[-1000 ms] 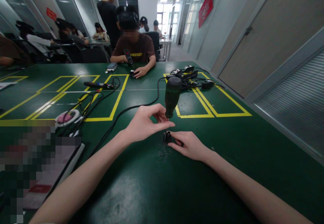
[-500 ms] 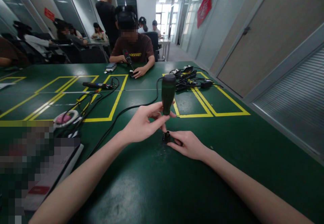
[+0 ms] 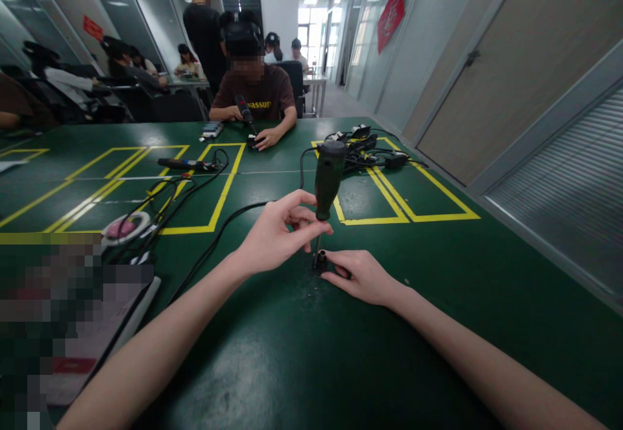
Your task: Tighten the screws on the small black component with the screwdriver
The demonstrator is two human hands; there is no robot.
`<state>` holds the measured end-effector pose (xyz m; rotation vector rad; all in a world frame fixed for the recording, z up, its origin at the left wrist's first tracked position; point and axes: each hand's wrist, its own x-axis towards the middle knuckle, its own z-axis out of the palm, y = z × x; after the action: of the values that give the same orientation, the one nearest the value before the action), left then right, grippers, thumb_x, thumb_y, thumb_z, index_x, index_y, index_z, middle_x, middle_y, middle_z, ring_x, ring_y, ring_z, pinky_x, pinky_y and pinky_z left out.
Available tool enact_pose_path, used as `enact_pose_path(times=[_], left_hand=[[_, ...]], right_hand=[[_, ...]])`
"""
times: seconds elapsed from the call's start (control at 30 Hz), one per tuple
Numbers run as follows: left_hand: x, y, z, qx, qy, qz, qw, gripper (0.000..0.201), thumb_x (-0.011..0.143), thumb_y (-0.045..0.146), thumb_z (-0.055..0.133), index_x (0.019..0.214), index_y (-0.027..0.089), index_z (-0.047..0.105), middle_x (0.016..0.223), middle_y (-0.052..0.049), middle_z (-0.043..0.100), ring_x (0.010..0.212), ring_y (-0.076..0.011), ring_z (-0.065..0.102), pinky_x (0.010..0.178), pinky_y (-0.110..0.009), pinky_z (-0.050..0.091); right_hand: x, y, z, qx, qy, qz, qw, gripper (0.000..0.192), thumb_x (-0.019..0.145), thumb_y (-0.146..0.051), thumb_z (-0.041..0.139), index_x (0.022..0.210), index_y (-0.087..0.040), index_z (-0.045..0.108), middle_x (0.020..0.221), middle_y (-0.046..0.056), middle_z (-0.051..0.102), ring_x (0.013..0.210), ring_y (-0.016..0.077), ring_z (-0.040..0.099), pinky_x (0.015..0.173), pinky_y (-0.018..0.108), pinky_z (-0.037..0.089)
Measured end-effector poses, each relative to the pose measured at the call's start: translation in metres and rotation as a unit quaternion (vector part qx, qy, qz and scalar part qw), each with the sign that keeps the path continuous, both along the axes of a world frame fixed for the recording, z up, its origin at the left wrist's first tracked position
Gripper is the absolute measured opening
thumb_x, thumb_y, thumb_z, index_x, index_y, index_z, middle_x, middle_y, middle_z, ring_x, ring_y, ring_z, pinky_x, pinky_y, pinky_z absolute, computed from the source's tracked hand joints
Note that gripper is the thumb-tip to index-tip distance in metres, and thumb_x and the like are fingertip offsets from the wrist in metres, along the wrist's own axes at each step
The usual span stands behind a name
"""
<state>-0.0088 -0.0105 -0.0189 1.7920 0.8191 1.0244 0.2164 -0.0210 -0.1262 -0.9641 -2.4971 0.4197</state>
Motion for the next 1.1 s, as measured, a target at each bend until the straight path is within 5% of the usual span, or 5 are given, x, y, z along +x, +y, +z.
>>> enact_pose_path(times=[0.2,0.43,1.1], left_hand=[[0.0036,-0.0004,-0.0077,0.002,-0.02,0.017,1.0,0.028,0.088,0.034,0.075,0.101,0.018,0.055,0.081,-0.003,0.078,0.049,-0.0088,0.059,0.049,-0.021,0.048],[0.0013,0.001,-0.0068,0.057,0.023,0.051,0.997,0.04,0.086,0.03,0.078,0.121,0.013,0.07,0.081,-0.005,0.079,0.056,-0.0106,0.06,0.053,-0.023,0.044],[0.0053,-0.0012,-0.0069,0.045,-0.022,0.05,0.998,0.03,0.08,0.029,0.083,0.096,0.017,0.061,0.065,0.004,0.068,0.046,-0.0059,0.044,0.048,-0.021,0.034]], right_hand=[[-0.0001,0.0001,0.0005,0.001,0.001,0.001,1.0,0.019,0.102,-0.033,0.06,0.104,-0.016,0.068,0.065,-0.003,0.057,0.056,0.0134,0.051,0.058,0.024,0.035],[-0.0005,-0.0003,0.0014,0.003,0.0,-0.001,1.0,0.021,0.103,-0.035,0.057,0.107,-0.017,0.068,0.065,-0.003,0.058,0.057,0.0142,0.052,0.059,0.025,0.035],[-0.0002,-0.0001,-0.0002,0.005,-0.002,-0.002,1.0,0.027,0.105,-0.038,0.054,0.108,-0.015,0.068,0.066,-0.001,0.06,0.057,0.0141,0.052,0.058,0.025,0.034]])
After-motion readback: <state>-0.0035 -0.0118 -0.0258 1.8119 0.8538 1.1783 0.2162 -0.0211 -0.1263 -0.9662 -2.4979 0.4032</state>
